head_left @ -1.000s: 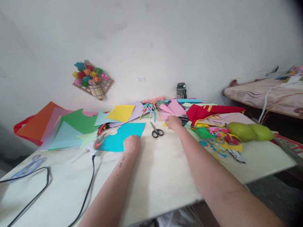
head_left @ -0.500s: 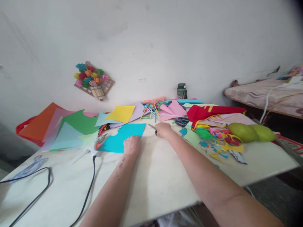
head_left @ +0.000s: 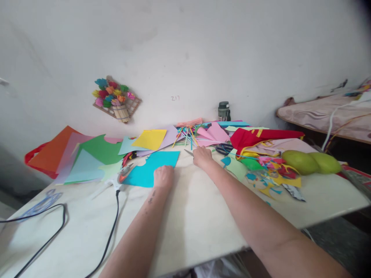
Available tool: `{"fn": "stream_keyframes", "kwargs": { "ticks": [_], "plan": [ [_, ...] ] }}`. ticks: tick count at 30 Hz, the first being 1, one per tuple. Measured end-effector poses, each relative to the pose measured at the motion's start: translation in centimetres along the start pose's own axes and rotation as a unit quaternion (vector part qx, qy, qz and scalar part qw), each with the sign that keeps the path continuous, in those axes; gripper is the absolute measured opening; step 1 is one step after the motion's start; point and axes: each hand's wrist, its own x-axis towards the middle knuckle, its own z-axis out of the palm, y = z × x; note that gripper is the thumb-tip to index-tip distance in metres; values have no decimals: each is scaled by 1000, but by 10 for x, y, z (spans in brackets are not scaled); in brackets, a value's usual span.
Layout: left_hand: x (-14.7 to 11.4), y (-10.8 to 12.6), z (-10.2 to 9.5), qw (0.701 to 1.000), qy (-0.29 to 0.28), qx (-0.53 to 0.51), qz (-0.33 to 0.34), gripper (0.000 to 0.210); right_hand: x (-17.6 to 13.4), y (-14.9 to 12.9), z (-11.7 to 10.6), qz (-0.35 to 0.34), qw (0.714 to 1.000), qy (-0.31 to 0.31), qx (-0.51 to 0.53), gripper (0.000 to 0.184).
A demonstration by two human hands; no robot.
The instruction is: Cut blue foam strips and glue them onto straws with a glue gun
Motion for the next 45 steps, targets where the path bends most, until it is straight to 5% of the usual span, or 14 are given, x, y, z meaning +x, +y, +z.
{"fn": "stream_keyframes", "kwargs": {
  "ticks": [9, 13, 21, 30, 35, 40, 45],
  "plan": [
    [-6, -5, -8, 1000, 16, 8, -7, 29, -11, -27, 8, -115, 992, 31, 35, 25],
    [-8, -10, -16, 999, 42, -25, -12, 31, -13, -32, 16, -155, 984, 43, 75, 42],
    [-14, -21, -20, 989, 104, -84, 63, 33, 2, -22, 31, -177, 954, 95, 222, 45],
    [-19, -11, -24, 987, 139, -68, 39, 35, -13, -36, 10, -134, 984, 93, 72, 31],
    [-9, -19, -13, 992, 111, -60, 23, 30, -18, -43, 4, -154, 986, 66, 26, 28],
    [-4, -34, -6, 998, -6, -63, 18, 27, -16, -40, 2, -177, 984, 0, 7, 25],
    [-7, -40, -8, 995, -4, -95, 13, 28, -15, -35, 0, -195, 981, 4, 17, 21]
  ]
}}
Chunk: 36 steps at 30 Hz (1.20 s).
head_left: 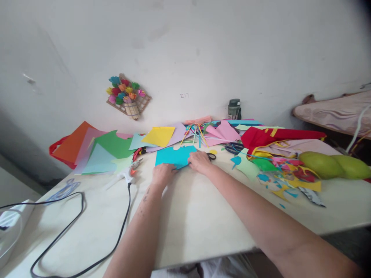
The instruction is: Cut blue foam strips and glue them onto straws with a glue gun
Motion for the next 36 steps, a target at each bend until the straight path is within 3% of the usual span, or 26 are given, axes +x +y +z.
{"fn": "stream_keyframes", "kwargs": {
  "ticks": [5, 16, 25, 36],
  "plan": [
    [-4, -1, 1, 997, 42, -68, 5, 26, 1, 7, 5, -17, 1000, 6, 24, 21],
    [0, -6, 10, 986, 53, -155, -10, 16, 7, 22, 22, -13, 991, 14, 130, 15],
    [8, -13, 26, 968, 68, -240, 25, 18, 10, 25, 28, -6, 977, 1, 214, 17],
    [11, -13, 27, 947, 68, -311, 47, 16, 12, 18, 33, 11, 977, 13, 213, 17]
  ]
}}
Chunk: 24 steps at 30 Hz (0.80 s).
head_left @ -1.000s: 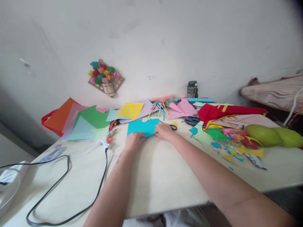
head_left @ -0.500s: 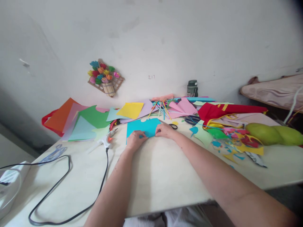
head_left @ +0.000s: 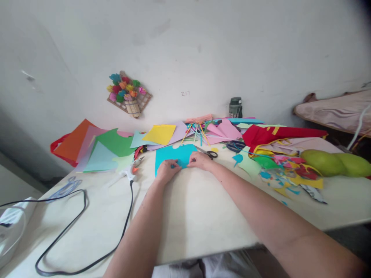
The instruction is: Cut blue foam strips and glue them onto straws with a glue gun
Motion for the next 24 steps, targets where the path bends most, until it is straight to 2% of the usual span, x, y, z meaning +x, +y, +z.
{"fn": "stream_keyframes", "kwargs": {
  "ticks": [5, 20, 24],
  "plan": [
    [2, -1, 4, 1000, 3, -12, 0, 18, 0, -5, -2, -1, 1000, -11, -28, 19],
    [3, 12, 14, 988, 26, 136, -61, 19, 0, -11, -5, 18, 997, -31, -63, 22],
    [2, 16, 13, 984, 39, 159, -71, 26, 1, -15, -7, 35, 997, -35, -66, 19]
  ]
}}
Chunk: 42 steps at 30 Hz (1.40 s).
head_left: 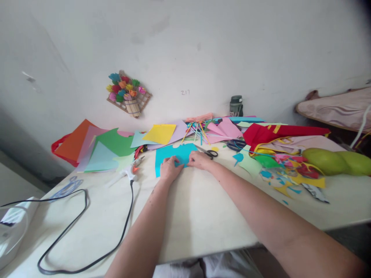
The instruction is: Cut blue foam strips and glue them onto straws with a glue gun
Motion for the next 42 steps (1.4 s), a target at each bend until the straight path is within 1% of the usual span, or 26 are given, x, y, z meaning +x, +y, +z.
{"fn": "stream_keyframes", "kwargs": {
  "ticks": [5, 10, 14, 18, 21, 23, 26, 29, 34, 37, 40, 42],
  "plan": [
    [-2, 5, -1, 1000, -6, 29, -8, 39, 0, -2, -2, 14, 1000, -13, 6, 18],
    [-1, 7, 0, 999, -22, 38, -18, 40, 0, 1, 0, 4, 1000, -4, 8, 21],
    [-1, 4, -2, 998, -25, 48, -24, 42, 2, 0, 6, -4, 1000, 8, -6, 23],
    [-1, -3, -8, 997, -32, 64, -30, 42, 5, -8, 12, -25, 999, 25, -19, 23],
    [-1, -5, -9, 996, -30, 75, -28, 45, 7, -13, 14, -41, 999, 19, -15, 22],
    [-2, -5, -8, 996, -25, 86, -15, 46, 8, -14, 14, -42, 999, 14, -10, 21],
    [-2, -4, -5, 995, -43, 91, -2, 47, 9, -11, 12, -44, 999, 1, 11, 20],
    [-1, -6, -2, 994, -72, 84, -13, 49, 8, -3, 9, -50, 998, -14, 37, 17],
    [-1, -7, 0, 993, -82, 88, -17, 51, 5, 13, 7, -68, 996, -9, 55, 15],
    [0, -7, 0, 992, -86, 91, -20, 52, 4, 17, 7, -76, 996, -1, 52, 16],
    [1, -7, 0, 991, -91, 92, -23, 52, 4, 14, 6, -65, 997, 1, 33, 18],
    [1, -8, 1, 991, -92, 92, -23, 52, 3, 10, 3, -42, 999, -6, 18, 20]
  ]
}}
